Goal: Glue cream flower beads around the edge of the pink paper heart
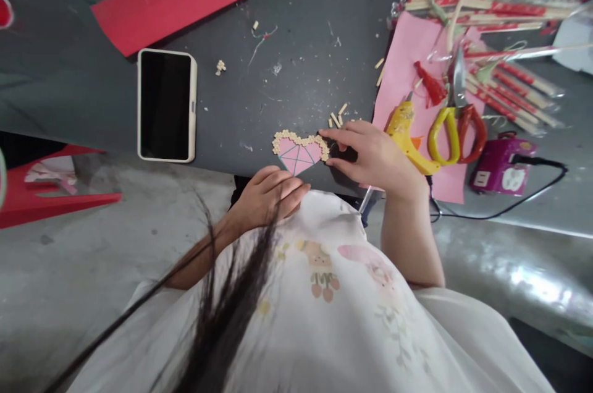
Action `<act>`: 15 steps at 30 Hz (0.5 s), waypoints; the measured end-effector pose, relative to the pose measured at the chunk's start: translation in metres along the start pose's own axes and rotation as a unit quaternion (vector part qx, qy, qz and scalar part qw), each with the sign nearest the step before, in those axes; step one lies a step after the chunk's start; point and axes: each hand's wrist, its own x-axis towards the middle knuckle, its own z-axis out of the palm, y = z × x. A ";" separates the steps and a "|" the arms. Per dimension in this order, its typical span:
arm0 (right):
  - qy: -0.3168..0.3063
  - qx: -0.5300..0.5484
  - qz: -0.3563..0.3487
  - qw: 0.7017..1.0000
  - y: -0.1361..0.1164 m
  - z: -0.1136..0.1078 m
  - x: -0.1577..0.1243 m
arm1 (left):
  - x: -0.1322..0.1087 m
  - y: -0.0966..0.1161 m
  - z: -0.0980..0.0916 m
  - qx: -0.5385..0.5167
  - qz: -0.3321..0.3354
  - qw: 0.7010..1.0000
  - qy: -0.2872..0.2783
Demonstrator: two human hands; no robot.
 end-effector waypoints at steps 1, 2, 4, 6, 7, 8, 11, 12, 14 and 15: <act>-0.001 0.000 -0.001 1.000 0.000 0.000 0.000 | -0.002 0.001 0.001 -0.007 -0.005 1.000 -0.004; -0.002 0.000 -0.002 1.000 0.000 0.000 0.000 | -0.005 0.002 0.002 -0.012 -0.007 1.000 -0.007; 0.000 0.000 -0.007 1.000 0.001 0.000 0.000 | -0.007 0.004 0.002 -0.013 -0.002 1.000 -0.008; 0.003 0.001 -0.013 1.000 0.002 0.001 0.000 | -0.007 0.005 0.002 0.001 0.003 1.000 -0.008; 0.004 0.002 -0.016 1.000 0.002 0.001 0.000 | -0.006 0.005 0.002 0.010 0.006 1.000 -0.003; 0.005 0.003 -0.020 1.000 0.003 0.001 0.000 | -0.004 0.006 0.001 0.018 0.010 1.000 0.003; 0.008 0.004 -0.026 1.000 0.004 0.001 0.000 | 0.004 0.006 -0.002 0.035 0.015 0.999 0.026; 0.009 0.003 -0.026 1.000 0.005 0.002 0.000 | 0.008 0.005 -0.003 0.041 0.007 0.999 0.031; 0.009 0.002 -0.026 1.000 0.005 0.002 0.001 | 0.016 0.005 -0.007 0.045 -0.007 0.999 0.029; 0.009 0.001 -0.025 1.000 0.006 0.002 0.001 | 0.021 0.004 -0.009 0.049 -0.021 0.998 0.024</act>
